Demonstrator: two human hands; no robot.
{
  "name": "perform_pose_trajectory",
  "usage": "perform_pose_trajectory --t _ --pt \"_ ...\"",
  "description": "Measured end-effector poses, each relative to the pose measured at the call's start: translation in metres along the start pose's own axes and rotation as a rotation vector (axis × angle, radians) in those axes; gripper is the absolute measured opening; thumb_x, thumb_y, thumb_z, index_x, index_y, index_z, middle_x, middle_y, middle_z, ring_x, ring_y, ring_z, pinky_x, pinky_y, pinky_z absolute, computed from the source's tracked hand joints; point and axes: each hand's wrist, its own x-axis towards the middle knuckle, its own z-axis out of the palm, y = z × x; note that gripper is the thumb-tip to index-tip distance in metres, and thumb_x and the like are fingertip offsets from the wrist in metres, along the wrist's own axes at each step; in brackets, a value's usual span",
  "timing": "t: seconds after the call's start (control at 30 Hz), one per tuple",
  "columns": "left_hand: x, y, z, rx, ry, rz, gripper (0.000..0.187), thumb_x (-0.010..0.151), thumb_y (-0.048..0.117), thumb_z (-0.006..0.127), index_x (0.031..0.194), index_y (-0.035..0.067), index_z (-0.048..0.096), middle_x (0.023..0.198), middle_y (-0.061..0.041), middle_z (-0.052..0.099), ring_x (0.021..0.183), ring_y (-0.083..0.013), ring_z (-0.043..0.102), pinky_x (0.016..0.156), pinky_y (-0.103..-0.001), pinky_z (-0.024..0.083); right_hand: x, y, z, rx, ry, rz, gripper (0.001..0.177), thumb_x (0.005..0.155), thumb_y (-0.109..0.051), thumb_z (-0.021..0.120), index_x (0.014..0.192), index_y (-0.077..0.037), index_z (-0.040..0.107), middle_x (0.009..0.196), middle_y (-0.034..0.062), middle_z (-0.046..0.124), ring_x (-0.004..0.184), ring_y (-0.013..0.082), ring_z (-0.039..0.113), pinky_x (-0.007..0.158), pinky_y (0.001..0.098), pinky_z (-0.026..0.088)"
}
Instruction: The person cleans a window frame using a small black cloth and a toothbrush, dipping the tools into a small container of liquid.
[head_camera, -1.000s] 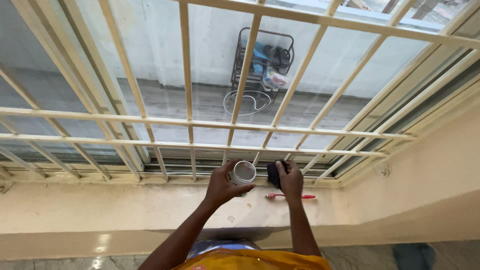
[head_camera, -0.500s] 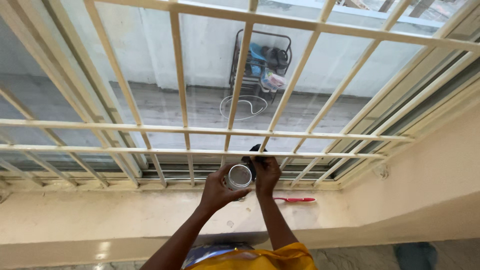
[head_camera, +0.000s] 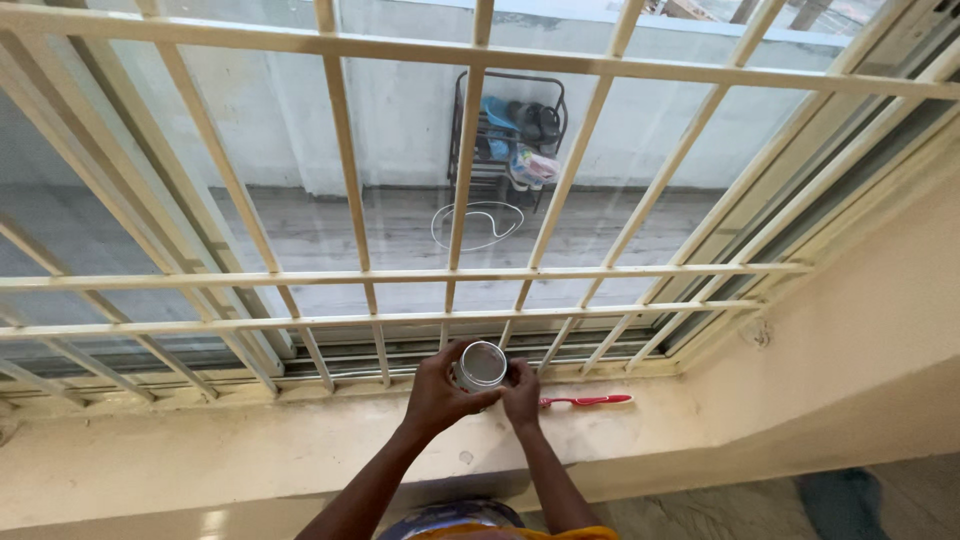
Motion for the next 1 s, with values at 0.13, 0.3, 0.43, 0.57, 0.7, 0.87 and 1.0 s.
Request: perform_pose_trajectory --t 0.13,0.3,0.43,0.57,0.7,0.87,1.0 --pt "-0.005 0.005 -0.003 0.012 -0.027 -0.04 0.08 0.062 0.033 0.097 0.129 0.004 0.064 0.109 -0.012 0.078 0.095 -0.0201 0.079 0.079 -0.033 0.067 -0.002 -0.033 -0.025 -0.057 0.286 0.19 0.023 0.09 -0.001 0.071 0.112 -0.003 0.062 0.101 0.0055 0.074 0.092 0.0144 0.072 0.082 0.0287 0.061" --pt "-0.003 0.009 0.002 0.061 -0.116 -0.154 0.082 0.062 0.037 0.096 0.131 0.006 0.064 0.108 -0.011 0.079 0.09 -0.0189 0.081 0.076 -0.031 0.069 0.001 -0.122 -0.046 0.158 0.225 0.151 0.034 0.092 -0.001 0.065 0.125 -0.005 0.056 0.108 0.0046 0.07 0.098 0.0137 0.068 0.085 0.0283 0.056" --pt "-0.001 0.012 0.013 0.083 -0.058 0.089 0.081 0.064 0.032 0.1 0.13 0.002 0.064 0.111 -0.015 0.077 0.098 -0.0222 0.078 0.082 -0.035 0.065 0.016 -0.198 -0.074 -0.007 -0.157 0.024 0.025 0.09 0.003 0.066 0.115 -0.001 0.069 0.101 0.0079 0.073 0.092 0.0152 0.068 0.082 0.0299 0.058" --pt "0.001 0.02 0.035 0.137 -0.094 -0.076 0.076 0.063 0.033 0.096 0.129 0.011 0.065 0.108 -0.009 0.078 0.095 -0.0198 0.079 0.08 -0.035 0.066 0.031 -0.281 -0.088 -0.132 -0.533 -0.132 0.027 0.083 0.006 0.06 0.105 -0.003 0.072 0.104 0.0078 0.075 0.094 0.0201 0.071 0.083 0.0327 0.058" --pt "-0.006 0.024 0.067 0.154 -0.012 0.143 0.07 0.065 0.028 0.097 0.125 0.008 0.069 0.111 -0.011 0.079 0.099 -0.0217 0.078 0.082 -0.036 0.064 0.017 -0.331 -0.072 -0.808 -0.799 -0.238 0.035 0.077 0.001 0.064 0.108 -0.012 0.077 0.097 0.0105 0.076 0.088 0.0312 0.073 0.079 0.0405 0.058" --pt "-0.018 0.029 0.101 0.059 -0.01 -0.056 0.074 0.065 0.029 0.095 0.129 0.007 0.066 0.103 -0.011 0.079 0.085 -0.0203 0.079 0.071 -0.035 0.066 0.03 -0.329 -0.104 -0.837 -0.929 -0.237 0.039 0.076 0.002 0.063 0.107 -0.014 0.08 0.099 0.0085 0.077 0.085 0.0312 0.073 0.077 0.0423 0.057" --pt "-0.021 0.025 0.126 -0.009 0.048 -0.145 0.077 0.065 0.035 0.094 0.129 0.008 0.062 0.099 -0.012 0.08 0.079 -0.0169 0.081 0.068 -0.032 0.069 0.039 -0.294 -0.133 -0.676 -0.849 -0.2 0.022 0.079 -0.006 0.077 0.1 -0.01 0.08 0.09 0.0086 0.079 0.08 0.0227 0.076 0.072 0.0357 0.059"
